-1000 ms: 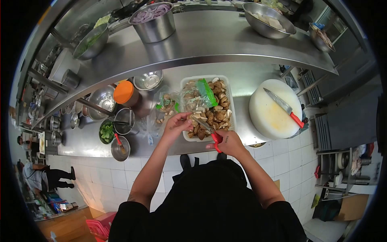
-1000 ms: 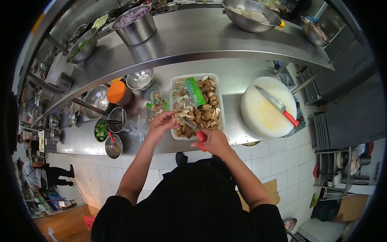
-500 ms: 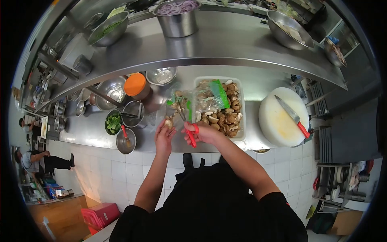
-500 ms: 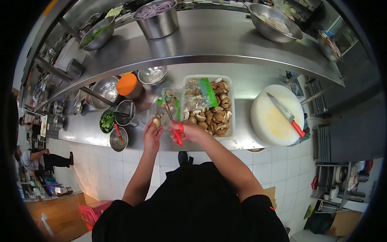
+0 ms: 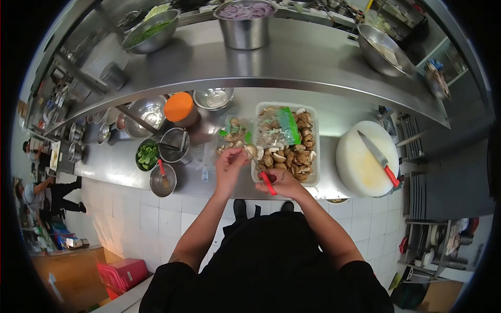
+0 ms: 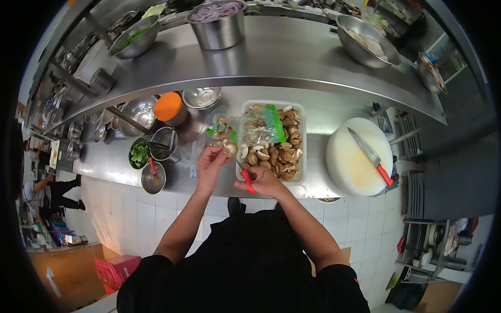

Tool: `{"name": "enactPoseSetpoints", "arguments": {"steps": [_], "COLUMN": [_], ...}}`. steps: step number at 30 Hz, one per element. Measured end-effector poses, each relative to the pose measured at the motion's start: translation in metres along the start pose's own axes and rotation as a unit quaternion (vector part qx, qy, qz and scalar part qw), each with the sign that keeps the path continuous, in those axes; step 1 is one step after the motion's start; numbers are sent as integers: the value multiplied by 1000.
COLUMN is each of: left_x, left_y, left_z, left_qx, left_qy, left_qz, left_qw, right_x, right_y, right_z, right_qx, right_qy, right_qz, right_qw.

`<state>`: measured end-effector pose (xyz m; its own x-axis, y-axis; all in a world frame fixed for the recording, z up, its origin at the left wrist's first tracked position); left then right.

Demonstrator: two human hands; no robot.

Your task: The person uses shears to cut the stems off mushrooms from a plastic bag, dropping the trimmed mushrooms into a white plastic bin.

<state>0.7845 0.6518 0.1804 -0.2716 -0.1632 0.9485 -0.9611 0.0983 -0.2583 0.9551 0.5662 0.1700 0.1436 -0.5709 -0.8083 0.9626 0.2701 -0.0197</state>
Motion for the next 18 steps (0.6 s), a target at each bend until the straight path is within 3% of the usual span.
{"name": "enactPoseSetpoints", "arguments": {"steps": [7, 11, 15, 18], "left_x": [-45, -64, -58, -29], "left_y": [-73, -110, -134, -140], "left_z": [15, 9, -17, -28], "left_qx": [-71, -155, -195, -237], "left_qy": [49, 84, 40, -76], "left_qz": [-3, -56, -161, -275], "left_qw": [996, 983, 967, 929], "right_x": [42, 62, 68, 57], "right_y": [43, 64, 84, 86], "right_z": [38, 53, 53, 67], "right_qx": [83, 108, 109, 97], "right_qy": [-22, -48, -85, -70], "right_qz": [-77, -125, -141, -144], "right_qw": [993, 985, 980, 982]}}
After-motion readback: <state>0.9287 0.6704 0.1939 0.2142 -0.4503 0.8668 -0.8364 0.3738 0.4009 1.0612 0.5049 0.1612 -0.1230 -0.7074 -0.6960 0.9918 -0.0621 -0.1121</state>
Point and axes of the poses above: each hand's wrist, its own z-axis away from the middle knuckle, its own y-axis out of the back of the hand, x = y × z, the point moved 9 cm from there along -z, towards the middle knuckle, and after that the axes turned 15 degrees about -y, right-handed, at the moved point
